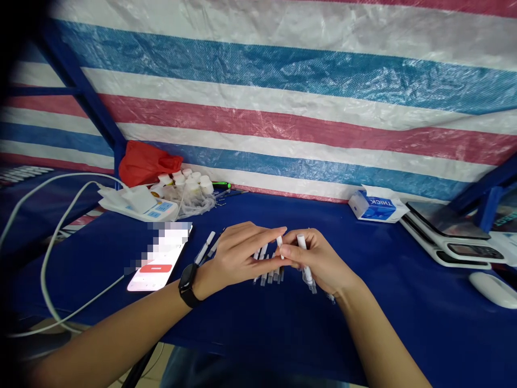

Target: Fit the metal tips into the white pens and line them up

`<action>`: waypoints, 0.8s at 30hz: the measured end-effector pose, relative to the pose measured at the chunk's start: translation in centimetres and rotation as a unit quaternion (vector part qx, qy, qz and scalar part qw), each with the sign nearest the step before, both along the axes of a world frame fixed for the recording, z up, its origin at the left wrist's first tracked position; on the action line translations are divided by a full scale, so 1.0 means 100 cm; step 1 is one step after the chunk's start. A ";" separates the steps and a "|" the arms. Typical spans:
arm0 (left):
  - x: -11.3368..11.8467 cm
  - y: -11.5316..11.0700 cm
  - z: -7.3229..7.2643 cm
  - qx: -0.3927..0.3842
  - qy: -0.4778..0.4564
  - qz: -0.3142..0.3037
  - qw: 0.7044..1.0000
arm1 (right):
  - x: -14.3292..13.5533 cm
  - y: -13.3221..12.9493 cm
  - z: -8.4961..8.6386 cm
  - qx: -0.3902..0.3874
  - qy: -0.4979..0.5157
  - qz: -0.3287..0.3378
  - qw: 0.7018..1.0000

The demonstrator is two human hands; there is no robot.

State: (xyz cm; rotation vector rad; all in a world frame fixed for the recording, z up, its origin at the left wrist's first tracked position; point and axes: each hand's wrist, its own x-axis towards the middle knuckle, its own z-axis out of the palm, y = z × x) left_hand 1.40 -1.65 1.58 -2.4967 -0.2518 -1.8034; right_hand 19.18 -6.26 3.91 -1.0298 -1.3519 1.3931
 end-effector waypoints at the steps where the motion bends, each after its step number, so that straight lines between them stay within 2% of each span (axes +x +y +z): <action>1: 0.000 0.001 0.000 -0.003 0.001 0.006 1.000 | 0.000 0.000 -0.001 -0.007 0.012 -0.001 1.000; 7: 0.000 0.002 0.001 -0.010 0.002 0.006 1.000 | 0.002 -0.001 0.000 -0.028 0.038 0.039 0.998; 13: 0.002 0.002 0.002 -0.024 0.003 -0.014 1.000 | 0.002 -0.001 -0.001 -0.020 0.033 0.038 0.999; 18: 0.002 0.001 0.003 -0.041 0.012 -0.006 0.999 | 0.001 0.000 -0.003 -0.064 0.089 0.029 0.994; 24: 0.005 -0.001 0.004 -0.083 -0.012 -0.028 0.996 | 0.000 0.001 -0.003 -0.094 0.118 0.057 0.987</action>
